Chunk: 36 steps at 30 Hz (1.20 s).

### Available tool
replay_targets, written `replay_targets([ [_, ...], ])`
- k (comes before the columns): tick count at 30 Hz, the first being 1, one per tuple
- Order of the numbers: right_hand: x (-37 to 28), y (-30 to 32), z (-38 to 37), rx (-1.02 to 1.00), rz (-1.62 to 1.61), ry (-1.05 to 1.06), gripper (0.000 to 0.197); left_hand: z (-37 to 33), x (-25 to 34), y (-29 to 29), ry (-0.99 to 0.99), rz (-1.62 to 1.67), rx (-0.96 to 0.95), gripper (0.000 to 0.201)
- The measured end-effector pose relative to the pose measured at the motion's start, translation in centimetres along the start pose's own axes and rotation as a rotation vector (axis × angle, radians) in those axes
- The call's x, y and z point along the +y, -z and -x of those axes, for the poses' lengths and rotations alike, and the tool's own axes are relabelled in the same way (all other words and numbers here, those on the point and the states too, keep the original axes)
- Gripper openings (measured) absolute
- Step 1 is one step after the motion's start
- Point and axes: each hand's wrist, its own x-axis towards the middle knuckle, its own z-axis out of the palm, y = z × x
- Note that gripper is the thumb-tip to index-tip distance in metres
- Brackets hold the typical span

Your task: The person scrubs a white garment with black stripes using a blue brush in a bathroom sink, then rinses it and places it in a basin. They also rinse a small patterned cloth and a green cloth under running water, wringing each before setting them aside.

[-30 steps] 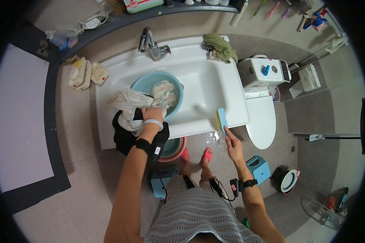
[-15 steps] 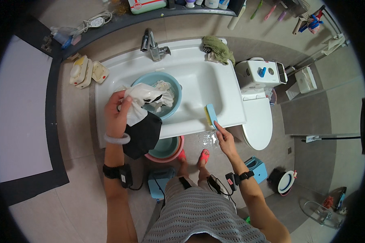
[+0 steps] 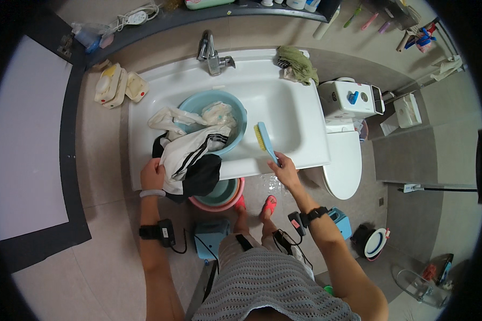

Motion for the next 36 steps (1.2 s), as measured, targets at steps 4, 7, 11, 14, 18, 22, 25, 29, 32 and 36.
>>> replay_targets([
  [4, -2.2, -2.7, -3.6, -0.129, 0.032, 0.017, 0.04, 0.9, -0.1, 0.2, -0.088, -0.017, 0.255, 0.024],
  [7, -4.1, -5.0, -4.5, -0.201, -0.156, -0.178, 0.036, 2.7, 2.9, 0.2, -0.241, -0.12, 0.377, 0.036],
  [11, -7.0, -8.9, -7.1, -0.327, -0.367, -0.244, 0.025, 3.9, 5.6, -0.6, -0.246, -0.244, 0.342, 0.05],
  [14, -9.0, -12.5, -11.0, -0.32, -0.408, -0.365, 0.027, 2.8, 4.3, -0.6, -0.136, -0.243, 0.312, 0.049],
  [18, -10.6, -17.6, -14.8, -0.23, -0.442, -0.476, 0.032, 2.0, 1.7, 0.6, -0.098, -0.297, 0.196, 0.026],
  [22, -11.4, -18.3, -16.1, -0.145, -0.517, -0.587, 0.025, 2.1, 2.0, 1.5, -0.145, 0.09, 0.27, 0.016],
  [25, -11.7, -15.8, -16.2, -0.131, -0.506, -0.533, 0.021, 1.7, 3.6, 2.2, -0.167, 0.251, 0.294, 0.015],
  [29, -12.5, -10.3, -15.3, -0.141, -0.588, -0.384, 0.02, 0.7, 6.0, 3.9, -0.254, 0.323, 0.321, 0.016],
  [32, -13.8, -5.6, -13.7, -0.219, -0.63, -0.32, 0.02, 0.3, 8.4, 4.6, -0.297, 0.452, 0.254, 0.015],
  [36, -13.9, 4.3, -11.2, -0.011, -0.625, -0.263, 0.016, -0.1, 13.7, 2.3, -0.379, 0.38, 0.182, 0.013],
])
